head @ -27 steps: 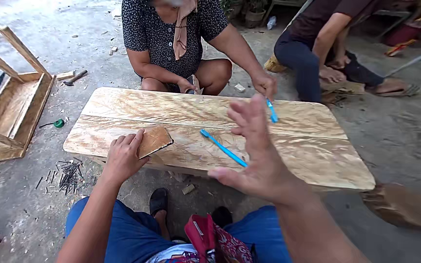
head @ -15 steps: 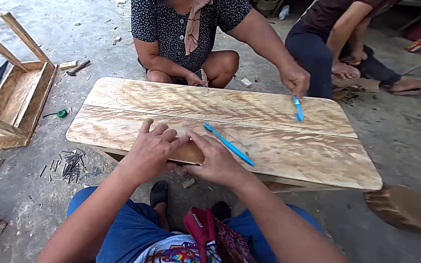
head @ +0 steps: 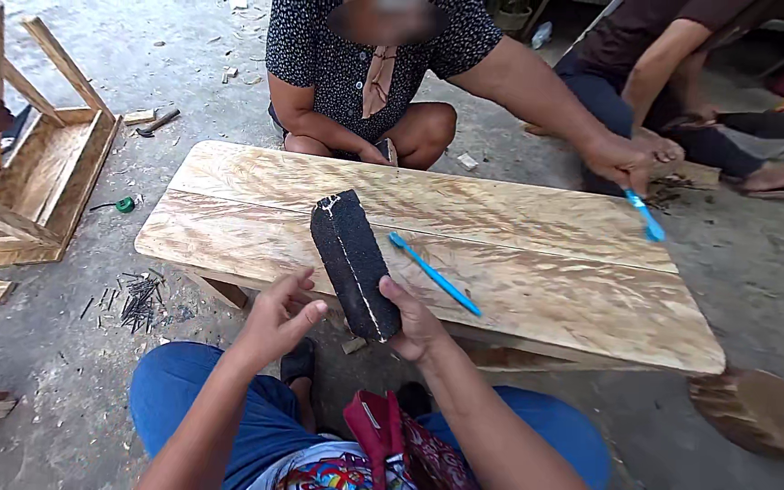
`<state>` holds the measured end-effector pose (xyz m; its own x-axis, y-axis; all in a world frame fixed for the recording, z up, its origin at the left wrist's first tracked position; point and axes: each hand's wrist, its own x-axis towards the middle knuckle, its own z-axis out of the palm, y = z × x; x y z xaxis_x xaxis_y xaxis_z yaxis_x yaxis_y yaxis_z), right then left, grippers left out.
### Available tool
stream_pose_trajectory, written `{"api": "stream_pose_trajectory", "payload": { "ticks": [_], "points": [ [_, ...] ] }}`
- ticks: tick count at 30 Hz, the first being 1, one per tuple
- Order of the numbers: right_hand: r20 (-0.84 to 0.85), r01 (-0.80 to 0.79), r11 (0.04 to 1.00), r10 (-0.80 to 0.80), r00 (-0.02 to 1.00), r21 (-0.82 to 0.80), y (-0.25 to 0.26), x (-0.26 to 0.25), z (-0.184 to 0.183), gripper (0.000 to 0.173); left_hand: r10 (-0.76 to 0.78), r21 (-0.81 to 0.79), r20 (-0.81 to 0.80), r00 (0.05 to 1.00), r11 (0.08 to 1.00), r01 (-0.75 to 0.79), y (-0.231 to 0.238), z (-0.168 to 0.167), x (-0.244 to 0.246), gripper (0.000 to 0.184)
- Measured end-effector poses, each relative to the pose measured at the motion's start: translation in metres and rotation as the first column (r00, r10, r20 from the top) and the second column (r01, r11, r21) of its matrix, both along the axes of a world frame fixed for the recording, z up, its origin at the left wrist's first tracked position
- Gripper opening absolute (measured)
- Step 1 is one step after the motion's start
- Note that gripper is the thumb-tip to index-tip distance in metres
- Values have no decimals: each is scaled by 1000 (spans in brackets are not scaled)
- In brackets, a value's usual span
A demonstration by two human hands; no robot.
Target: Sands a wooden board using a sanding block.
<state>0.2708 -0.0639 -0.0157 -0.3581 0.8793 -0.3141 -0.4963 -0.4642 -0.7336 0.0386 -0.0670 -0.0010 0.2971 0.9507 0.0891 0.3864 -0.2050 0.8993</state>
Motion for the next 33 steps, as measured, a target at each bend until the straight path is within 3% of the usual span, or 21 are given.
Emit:
{"api": "stream_pose_trajectory", "payload": {
  "ticks": [5, 7, 9, 10, 12, 14, 16, 20, 25, 29, 31, 33],
  "points": [
    [-261, -79, 988, 42, 964, -134, 12, -8, -11, 55, -24, -90, 98, 995, 995, 33, -4, -9, 15, 60],
    [-106, 16, 998, -22, 994, -56, 11, -18, -7, 46, -10, -96, 120, 993, 995, 22, -6, -10, 16, 64],
    [282, 86, 983, -130, 951, 164, 14, -24, -3, 40, 49, -70, 80, 996, 997, -44, -5, -12, 12, 65],
    [510, 39, 951, -199, 837, 308, 17, -23, -2, 46, 103, -30, 42, 994, 994, -101, -2, -14, 5, 63],
    [802, -194, 839, -379, 463, 508, 25, -13, -3, 70, 258, 102, -28, 966, 962, -254, 6, -22, -17, 59],
    [831, -412, 725, -516, 207, 552, 30, -3, -5, 82, 447, 197, -41, 893, 880, -432, 17, -29, -52, 56],
    [818, -520, 671, -567, 98, 528, 33, 3, -11, 84, 621, 139, 24, 783, 774, -618, 24, -32, -92, 55],
    [753, -602, 591, -658, 25, 537, 37, 4, -24, 88, 820, -102, 92, 565, 572, -814, 26, -56, -156, 50],
    [790, -623, 613, -613, 11, 485, 50, -24, -19, 85, 850, -161, -38, 526, 514, -843, 13, -100, -191, 44],
    [868, -669, 637, -496, 23, 382, 79, -76, -4, 81, 783, -218, -180, 595, 558, -801, 18, -117, -189, 43],
    [912, -691, 659, -409, 4, 299, 99, -115, 6, 80, 805, -263, -90, 586, 548, -794, 25, -115, -182, 49],
    [936, -704, 671, -350, -24, 233, 117, -150, 12, 81, 853, -393, 109, 510, 508, -766, 32, -102, -169, 55]
  ]
}}
